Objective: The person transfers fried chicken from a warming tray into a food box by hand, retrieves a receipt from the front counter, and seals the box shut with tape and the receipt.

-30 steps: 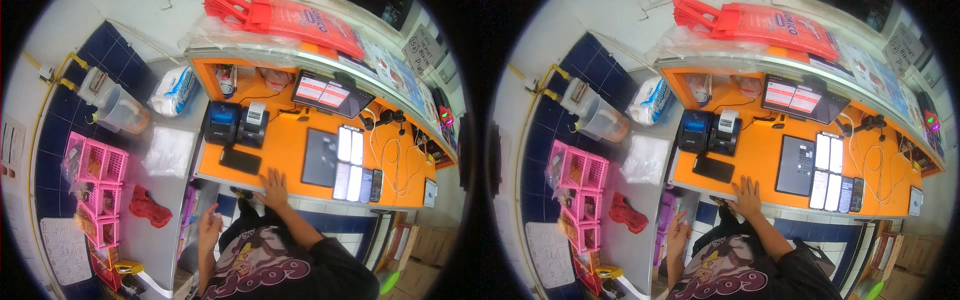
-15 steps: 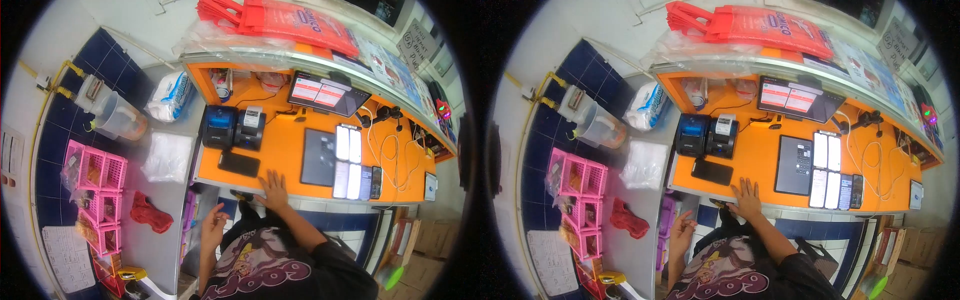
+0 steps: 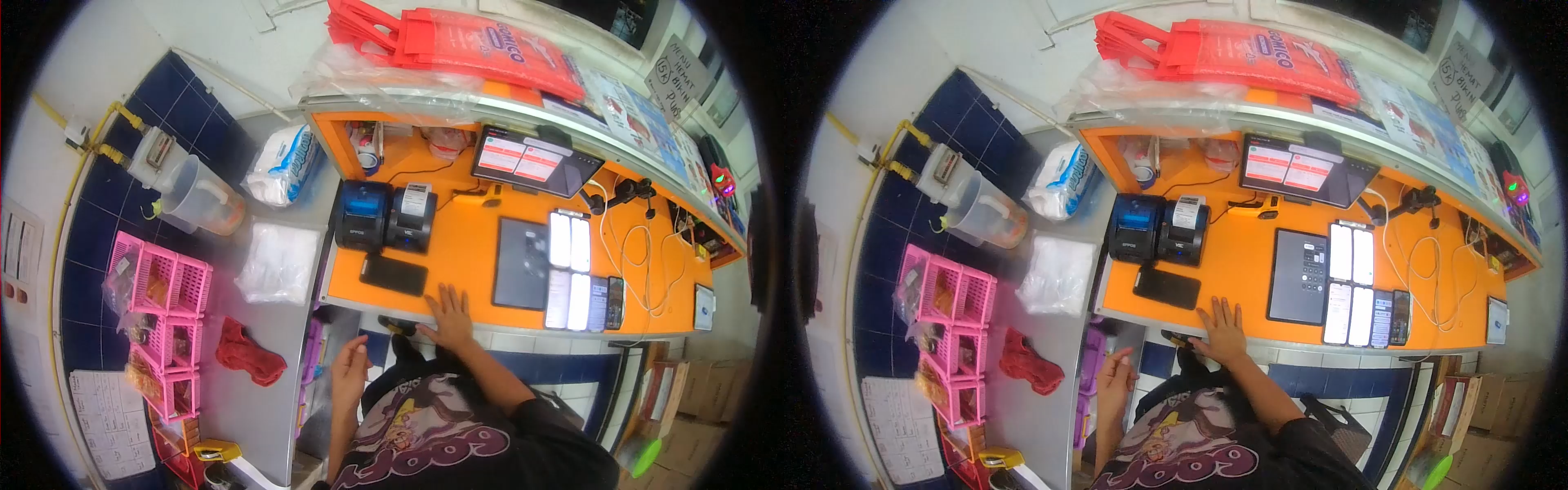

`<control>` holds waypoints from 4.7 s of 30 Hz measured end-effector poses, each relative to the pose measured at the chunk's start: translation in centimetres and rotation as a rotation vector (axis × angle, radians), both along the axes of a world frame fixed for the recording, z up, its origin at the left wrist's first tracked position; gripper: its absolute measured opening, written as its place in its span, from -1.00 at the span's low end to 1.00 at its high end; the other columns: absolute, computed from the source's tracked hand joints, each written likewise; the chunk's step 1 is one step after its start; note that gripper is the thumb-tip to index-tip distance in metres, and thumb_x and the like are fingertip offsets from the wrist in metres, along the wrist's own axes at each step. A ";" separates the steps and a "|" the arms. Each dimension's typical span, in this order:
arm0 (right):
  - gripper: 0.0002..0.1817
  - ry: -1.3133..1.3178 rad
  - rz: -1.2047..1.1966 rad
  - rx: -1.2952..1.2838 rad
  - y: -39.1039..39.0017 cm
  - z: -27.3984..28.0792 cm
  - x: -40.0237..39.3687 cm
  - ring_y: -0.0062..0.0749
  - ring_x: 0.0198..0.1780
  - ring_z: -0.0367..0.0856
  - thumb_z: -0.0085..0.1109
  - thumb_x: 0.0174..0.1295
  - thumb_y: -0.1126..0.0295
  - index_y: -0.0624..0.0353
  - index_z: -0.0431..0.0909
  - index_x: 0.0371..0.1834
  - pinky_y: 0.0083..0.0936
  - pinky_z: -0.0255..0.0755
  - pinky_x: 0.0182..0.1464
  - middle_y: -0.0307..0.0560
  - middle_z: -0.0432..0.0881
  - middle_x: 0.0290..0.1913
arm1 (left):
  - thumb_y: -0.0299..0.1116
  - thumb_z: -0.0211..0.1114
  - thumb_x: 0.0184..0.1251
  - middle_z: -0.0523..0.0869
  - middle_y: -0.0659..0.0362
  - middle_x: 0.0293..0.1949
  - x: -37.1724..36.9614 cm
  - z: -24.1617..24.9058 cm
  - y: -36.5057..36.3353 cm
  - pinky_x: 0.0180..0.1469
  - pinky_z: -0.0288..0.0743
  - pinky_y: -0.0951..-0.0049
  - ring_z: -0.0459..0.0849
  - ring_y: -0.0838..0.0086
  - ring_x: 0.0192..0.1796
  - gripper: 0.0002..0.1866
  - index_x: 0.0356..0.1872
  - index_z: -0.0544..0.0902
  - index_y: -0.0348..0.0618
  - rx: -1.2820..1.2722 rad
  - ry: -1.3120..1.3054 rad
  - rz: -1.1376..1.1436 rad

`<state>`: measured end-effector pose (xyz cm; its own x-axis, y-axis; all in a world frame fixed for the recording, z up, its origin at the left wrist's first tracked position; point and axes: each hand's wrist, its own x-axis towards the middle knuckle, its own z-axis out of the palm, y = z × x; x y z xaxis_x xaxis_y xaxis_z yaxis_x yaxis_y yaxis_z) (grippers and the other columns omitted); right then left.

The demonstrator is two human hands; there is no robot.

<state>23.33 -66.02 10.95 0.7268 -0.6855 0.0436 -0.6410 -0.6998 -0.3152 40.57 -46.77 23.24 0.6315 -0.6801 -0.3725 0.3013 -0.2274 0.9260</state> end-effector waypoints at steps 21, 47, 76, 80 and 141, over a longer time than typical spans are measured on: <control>-0.55 -0.750 -0.129 0.731 -26.7 -1.8 16.0 -0.14 0.02 0.73 0.43 0.12 0.21 0.09 0.68 0.09 -0.21 0.56 0.09 0.08 0.74 0.01 | -0.27 0.28 0.31 0.58 -0.14 0.23 1.7 -4.0 -21.5 0.34 0.33 -0.05 0.49 -0.12 0.31 -0.63 0.08 0.64 -0.20 0.006 -1.186 -0.624; -0.74 -1.136 -0.573 1.200 -4.3 6.7 1.2 -0.57 -0.11 0.65 0.26 0.40 0.34 0.27 0.64 0.03 -0.53 0.53 -0.04 -0.18 0.71 -0.10 | -0.28 0.28 0.50 0.69 0.28 -0.28 -3.9 -8.4 -13.6 -0.12 0.46 0.54 0.58 0.63 -0.21 -0.75 -0.08 0.67 -0.31 0.000 -0.144 -0.512; -0.17 0.105 0.527 0.046 -4.1 0.1 -8.1 -0.25 0.59 0.12 0.10 0.27 -0.27 -0.10 0.28 0.53 0.10 -0.20 0.58 -0.11 0.25 0.56 | -0.22 0.18 0.53 0.72 0.01 -0.36 -13.9 -17.4 -6.9 -0.16 0.53 0.35 0.68 0.40 -0.28 -0.71 -0.15 0.62 -0.31 0.283 -0.273 -0.044; -0.20 0.128 0.547 0.041 -4.3 0.1 -8.0 -0.21 0.60 0.10 0.09 0.24 -0.32 -0.26 0.30 0.52 0.18 -0.18 0.56 -0.11 0.23 0.57 | -0.21 0.14 0.53 0.71 -0.10 -0.36 -14.7 -18.4 -8.2 -0.15 0.53 0.25 0.71 0.12 -0.28 -0.72 -0.14 0.64 -0.25 0.271 -0.233 0.009; -0.58 0.667 2.414 0.121 152.0 -16.3 -11.2 0.00 0.11 0.65 0.28 -0.03 0.49 0.09 0.68 -0.01 -0.26 0.49 0.18 0.14 0.70 0.02 | -0.48 0.12 0.47 0.66 0.04 -0.01 -77.5 2.4 110.7 -0.15 0.69 0.42 0.70 0.45 -0.14 -0.66 0.19 0.57 -0.34 0.270 -0.272 3.453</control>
